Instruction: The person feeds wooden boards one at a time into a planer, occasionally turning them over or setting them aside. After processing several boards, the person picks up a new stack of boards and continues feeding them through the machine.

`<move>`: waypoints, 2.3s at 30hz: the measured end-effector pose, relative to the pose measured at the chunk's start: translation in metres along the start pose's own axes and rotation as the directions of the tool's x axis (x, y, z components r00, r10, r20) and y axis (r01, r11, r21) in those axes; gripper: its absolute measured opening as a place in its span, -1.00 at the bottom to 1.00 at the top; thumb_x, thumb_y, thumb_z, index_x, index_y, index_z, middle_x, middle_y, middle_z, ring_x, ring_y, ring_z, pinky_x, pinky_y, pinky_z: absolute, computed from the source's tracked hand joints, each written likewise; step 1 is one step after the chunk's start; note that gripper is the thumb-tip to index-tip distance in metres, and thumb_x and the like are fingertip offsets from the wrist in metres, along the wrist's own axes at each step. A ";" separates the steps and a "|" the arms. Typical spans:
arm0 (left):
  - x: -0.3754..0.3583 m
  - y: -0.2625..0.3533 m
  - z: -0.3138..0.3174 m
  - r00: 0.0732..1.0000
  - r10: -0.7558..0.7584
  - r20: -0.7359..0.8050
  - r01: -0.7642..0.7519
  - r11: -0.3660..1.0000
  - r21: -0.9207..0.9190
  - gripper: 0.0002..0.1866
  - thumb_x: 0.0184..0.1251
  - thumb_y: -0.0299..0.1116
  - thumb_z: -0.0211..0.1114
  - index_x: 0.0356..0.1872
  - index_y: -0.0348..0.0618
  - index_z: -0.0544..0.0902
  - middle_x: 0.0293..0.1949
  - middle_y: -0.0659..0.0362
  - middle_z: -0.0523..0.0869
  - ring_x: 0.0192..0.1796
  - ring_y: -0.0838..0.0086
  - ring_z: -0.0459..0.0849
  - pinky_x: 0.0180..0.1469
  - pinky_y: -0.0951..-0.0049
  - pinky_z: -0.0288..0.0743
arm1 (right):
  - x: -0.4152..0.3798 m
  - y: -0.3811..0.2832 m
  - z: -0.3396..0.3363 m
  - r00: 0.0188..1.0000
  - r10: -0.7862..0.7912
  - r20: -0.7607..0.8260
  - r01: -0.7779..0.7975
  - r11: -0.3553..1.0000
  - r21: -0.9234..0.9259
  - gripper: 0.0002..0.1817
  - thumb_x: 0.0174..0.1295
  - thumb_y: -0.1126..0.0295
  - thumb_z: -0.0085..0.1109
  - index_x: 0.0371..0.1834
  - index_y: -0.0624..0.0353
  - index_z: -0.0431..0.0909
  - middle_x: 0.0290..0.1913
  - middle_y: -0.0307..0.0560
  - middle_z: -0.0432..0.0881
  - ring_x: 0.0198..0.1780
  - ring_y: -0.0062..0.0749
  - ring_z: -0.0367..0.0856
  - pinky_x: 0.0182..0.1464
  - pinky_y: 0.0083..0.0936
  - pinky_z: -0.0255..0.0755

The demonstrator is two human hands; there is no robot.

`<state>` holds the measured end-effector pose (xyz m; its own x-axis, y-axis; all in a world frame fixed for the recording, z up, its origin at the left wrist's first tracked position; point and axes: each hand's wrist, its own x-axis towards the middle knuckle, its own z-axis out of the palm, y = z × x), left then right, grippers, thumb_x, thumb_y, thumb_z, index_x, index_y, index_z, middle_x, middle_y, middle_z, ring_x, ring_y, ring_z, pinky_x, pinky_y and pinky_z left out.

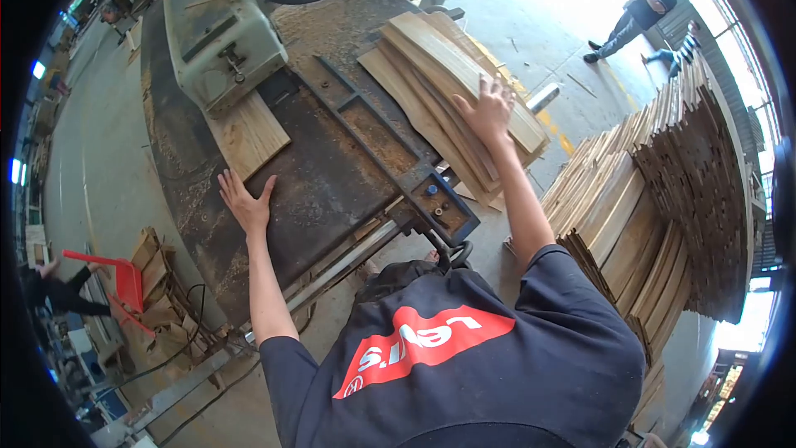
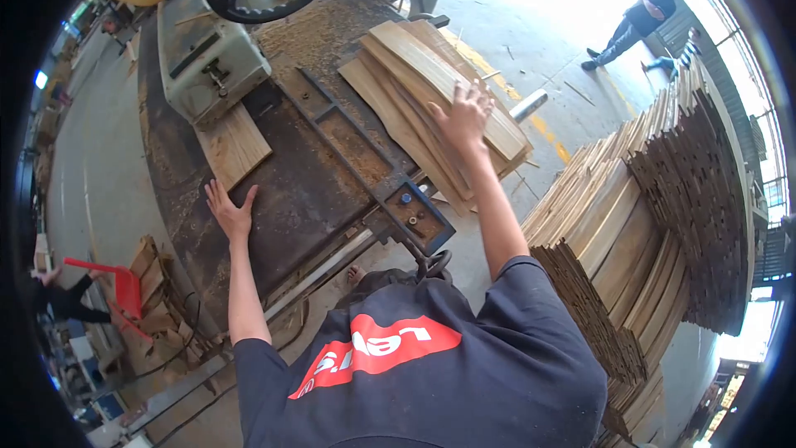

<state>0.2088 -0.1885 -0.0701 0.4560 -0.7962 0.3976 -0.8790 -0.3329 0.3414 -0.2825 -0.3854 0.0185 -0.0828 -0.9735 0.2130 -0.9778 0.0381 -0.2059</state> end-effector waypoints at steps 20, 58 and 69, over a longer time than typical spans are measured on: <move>-0.168 0.223 -0.129 0.955 0.140 0.261 0.078 0.732 -0.677 0.48 -0.32 0.09 0.85 0.66 -0.33 0.15 0.66 -0.21 0.19 0.73 0.01 0.05 0.66 0.11 0.03 | -0.150 -0.066 -0.016 0.508 -0.387 0.769 -0.848 -0.071 0.525 -0.30 0.36 -0.25 0.18 0.10 0.26 0.72 -0.21 -0.05 0.79 -0.34 -0.36 0.72 -0.22 -0.44 0.61; -0.155 0.098 -0.047 0.961 0.191 0.201 -0.152 0.969 -0.197 0.28 -0.20 -0.04 0.75 0.57 -0.48 0.28 0.57 -0.30 0.33 0.72 -0.07 0.09 0.67 -0.13 -0.06 | -0.241 -0.197 0.086 0.750 -0.654 -0.103 0.562 0.547 0.620 -0.30 0.39 0.35 0.13 0.58 0.39 0.28 0.58 0.40 0.31 0.64 0.22 0.22 0.69 0.14 -0.18; -0.096 0.094 -0.036 0.935 0.169 0.310 -0.160 0.986 -0.054 0.28 -0.18 0.04 0.73 0.56 -0.50 0.29 0.58 -0.28 0.32 0.72 0.05 0.11 0.61 -0.24 0.07 | -0.195 -0.239 0.109 0.771 -0.605 -0.197 0.596 0.579 0.556 -0.39 0.37 0.35 0.12 0.47 0.39 0.42 0.49 0.37 0.45 0.55 0.17 0.38 0.66 0.14 -0.04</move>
<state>0.0880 -0.1251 -0.0453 0.2347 -0.9579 0.1654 -0.9319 -0.1733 0.3187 -0.0114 -0.2293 -0.0780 0.4903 -0.7296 0.4768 -0.5082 -0.6837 -0.5237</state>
